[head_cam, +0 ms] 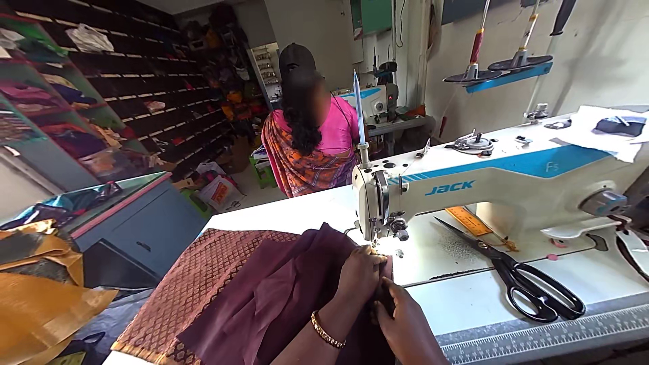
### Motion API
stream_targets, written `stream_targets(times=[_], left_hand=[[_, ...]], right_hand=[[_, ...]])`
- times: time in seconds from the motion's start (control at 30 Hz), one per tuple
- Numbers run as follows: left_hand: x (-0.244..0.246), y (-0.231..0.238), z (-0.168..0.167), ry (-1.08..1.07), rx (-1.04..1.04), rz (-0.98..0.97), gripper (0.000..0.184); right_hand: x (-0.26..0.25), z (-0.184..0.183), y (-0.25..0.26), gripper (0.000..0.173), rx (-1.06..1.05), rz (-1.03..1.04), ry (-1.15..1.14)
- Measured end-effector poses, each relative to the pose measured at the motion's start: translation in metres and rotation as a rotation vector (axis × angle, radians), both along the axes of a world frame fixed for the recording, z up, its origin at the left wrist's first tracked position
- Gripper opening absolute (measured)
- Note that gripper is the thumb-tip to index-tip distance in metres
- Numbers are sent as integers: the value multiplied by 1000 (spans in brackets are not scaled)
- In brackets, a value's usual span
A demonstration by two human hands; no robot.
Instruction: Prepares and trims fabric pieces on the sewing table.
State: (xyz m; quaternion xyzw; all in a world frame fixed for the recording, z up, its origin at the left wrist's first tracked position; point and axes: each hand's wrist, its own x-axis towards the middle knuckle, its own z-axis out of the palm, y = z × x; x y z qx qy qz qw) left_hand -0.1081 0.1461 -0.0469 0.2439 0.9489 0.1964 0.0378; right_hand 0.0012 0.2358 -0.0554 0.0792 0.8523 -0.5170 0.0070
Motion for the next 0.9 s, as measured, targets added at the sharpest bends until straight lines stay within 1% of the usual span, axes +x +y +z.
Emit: stream_targets(times=[0.1,0.4,0.67,0.9], left_hand=[[1,1,0,11,0,2,30],[0,1,-2,23,-10,-7,30],[1,0,1,-4,-15,-32,31],[1,-2,5,-47,-33,-36,31]], right_hand=[[0,-1,0,52,-6,-2,-2],[1,2,0,53,4,0,-22],[3,1,-2,43,-50,-38,-19],[3,3,-2,45,-54,-68,-41]])
